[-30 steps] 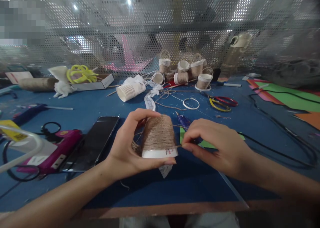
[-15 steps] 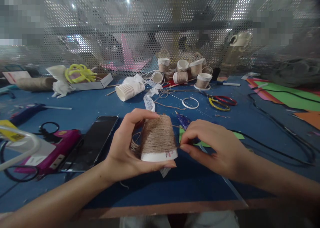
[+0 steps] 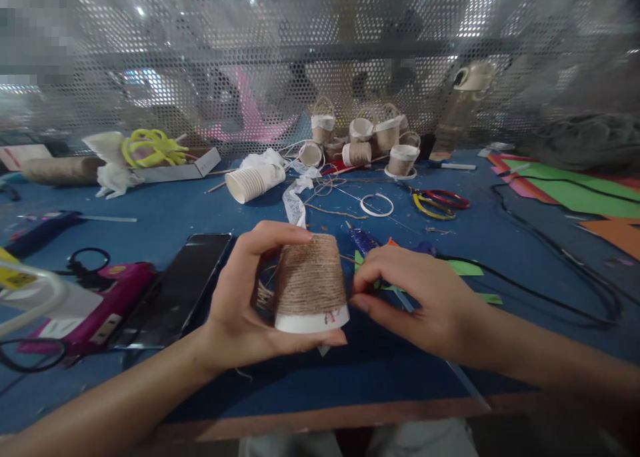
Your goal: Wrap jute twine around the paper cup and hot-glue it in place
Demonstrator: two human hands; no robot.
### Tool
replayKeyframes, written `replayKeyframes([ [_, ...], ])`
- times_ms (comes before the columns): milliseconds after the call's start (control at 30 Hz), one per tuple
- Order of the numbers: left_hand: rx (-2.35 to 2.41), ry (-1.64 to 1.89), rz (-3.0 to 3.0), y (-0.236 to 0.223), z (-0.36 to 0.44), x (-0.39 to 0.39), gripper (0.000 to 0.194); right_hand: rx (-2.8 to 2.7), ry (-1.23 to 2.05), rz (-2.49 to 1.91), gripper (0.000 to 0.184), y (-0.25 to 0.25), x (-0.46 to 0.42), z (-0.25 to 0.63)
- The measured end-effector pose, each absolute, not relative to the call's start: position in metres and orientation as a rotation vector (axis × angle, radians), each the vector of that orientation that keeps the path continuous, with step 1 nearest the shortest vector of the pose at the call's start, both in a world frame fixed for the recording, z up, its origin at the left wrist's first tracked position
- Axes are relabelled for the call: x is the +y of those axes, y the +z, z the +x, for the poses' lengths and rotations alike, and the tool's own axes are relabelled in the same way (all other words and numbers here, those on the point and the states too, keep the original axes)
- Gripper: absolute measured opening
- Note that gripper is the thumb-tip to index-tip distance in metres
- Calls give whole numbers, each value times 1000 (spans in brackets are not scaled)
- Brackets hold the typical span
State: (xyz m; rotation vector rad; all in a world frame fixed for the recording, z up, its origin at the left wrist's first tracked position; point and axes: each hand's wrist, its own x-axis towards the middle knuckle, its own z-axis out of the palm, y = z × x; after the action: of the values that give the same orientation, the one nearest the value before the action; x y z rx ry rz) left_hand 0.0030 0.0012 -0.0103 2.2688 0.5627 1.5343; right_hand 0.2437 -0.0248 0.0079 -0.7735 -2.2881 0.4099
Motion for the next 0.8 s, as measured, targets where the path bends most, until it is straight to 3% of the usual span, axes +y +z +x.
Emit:
replayKeyframes([
  [300, 514, 1567, 2237, -12, 2, 2, 81, -2123, 752, -817, 10, 13, -27, 243],
  [800, 493, 1607, 2215, -10, 5, 1, 79, -2057, 875, -838, 12, 11, -26, 240],
])
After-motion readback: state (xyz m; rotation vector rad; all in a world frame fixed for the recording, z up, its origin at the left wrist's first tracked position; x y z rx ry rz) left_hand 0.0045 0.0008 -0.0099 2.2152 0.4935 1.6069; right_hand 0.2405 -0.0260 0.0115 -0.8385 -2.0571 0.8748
